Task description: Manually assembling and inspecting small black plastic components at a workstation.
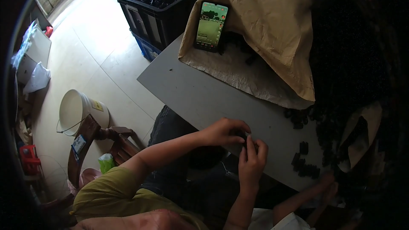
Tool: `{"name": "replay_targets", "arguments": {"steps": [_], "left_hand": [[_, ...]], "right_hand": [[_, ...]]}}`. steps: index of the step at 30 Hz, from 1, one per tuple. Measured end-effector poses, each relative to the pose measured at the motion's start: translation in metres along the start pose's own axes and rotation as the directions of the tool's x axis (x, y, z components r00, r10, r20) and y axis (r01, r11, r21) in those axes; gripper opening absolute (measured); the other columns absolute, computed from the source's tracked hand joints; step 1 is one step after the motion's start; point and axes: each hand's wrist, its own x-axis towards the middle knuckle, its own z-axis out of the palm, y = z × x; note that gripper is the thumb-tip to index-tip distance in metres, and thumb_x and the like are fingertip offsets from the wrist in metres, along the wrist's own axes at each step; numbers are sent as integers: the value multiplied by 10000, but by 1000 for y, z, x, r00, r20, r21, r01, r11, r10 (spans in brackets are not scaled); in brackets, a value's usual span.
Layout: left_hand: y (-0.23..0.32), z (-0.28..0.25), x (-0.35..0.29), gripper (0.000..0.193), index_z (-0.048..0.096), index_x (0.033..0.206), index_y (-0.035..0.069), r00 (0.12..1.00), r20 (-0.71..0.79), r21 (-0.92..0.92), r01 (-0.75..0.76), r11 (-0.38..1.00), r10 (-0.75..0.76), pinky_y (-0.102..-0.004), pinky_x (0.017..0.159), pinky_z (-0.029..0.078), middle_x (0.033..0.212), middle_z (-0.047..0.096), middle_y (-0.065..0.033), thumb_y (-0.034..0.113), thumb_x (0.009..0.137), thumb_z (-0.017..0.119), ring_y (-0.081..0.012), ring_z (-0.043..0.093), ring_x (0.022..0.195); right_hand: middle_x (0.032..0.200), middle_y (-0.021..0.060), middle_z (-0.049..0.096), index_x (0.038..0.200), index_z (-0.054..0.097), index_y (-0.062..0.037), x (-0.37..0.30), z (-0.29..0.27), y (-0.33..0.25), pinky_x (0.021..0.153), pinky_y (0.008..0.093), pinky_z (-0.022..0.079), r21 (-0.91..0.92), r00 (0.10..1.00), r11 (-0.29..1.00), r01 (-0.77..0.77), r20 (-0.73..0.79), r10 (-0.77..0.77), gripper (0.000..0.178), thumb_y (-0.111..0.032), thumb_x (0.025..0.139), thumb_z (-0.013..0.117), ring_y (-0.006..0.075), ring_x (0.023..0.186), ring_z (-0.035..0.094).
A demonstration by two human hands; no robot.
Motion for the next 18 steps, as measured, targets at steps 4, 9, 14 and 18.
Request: {"name": "replay_targets", "arguments": {"steps": [4,9,14,18], "left_hand": [[1,0,0,312,610,1037,10,1000,18,-3,-10,1000,10,-369,767,501,937,656,-163,70,739,683,-313,642,896],[-6,9,-2,308,605,1037,1,991,-4,205,-127,971,130,-391,774,495,938,647,-184,39,736,659,-348,628,896],[0,3,-3,361,558,1092,19,993,-10,112,-112,987,114,-397,771,493,919,644,-191,17,741,644,-353,628,895],[4,-1,-5,478,458,1197,67,988,127,-23,-91,996,93,-395,773,489,916,653,-174,10,758,639,-336,638,904]], "right_hand": [[1059,149,495,1151,592,2,-1,-1,-2,777,372,479,7,999,999,-51,6,51,413,62,744,631,300,942,559],[1063,156,504,1148,587,11,0,12,-7,799,381,472,-223,999,974,38,16,-35,414,65,739,630,315,952,559],[1095,150,534,1141,569,35,3,3,-1,800,348,475,156,991,978,-135,-2,137,418,-25,743,684,263,966,572],[939,73,609,1031,603,35,-8,-2,26,713,268,461,469,912,785,-406,265,313,322,-91,760,723,127,828,570]]}}
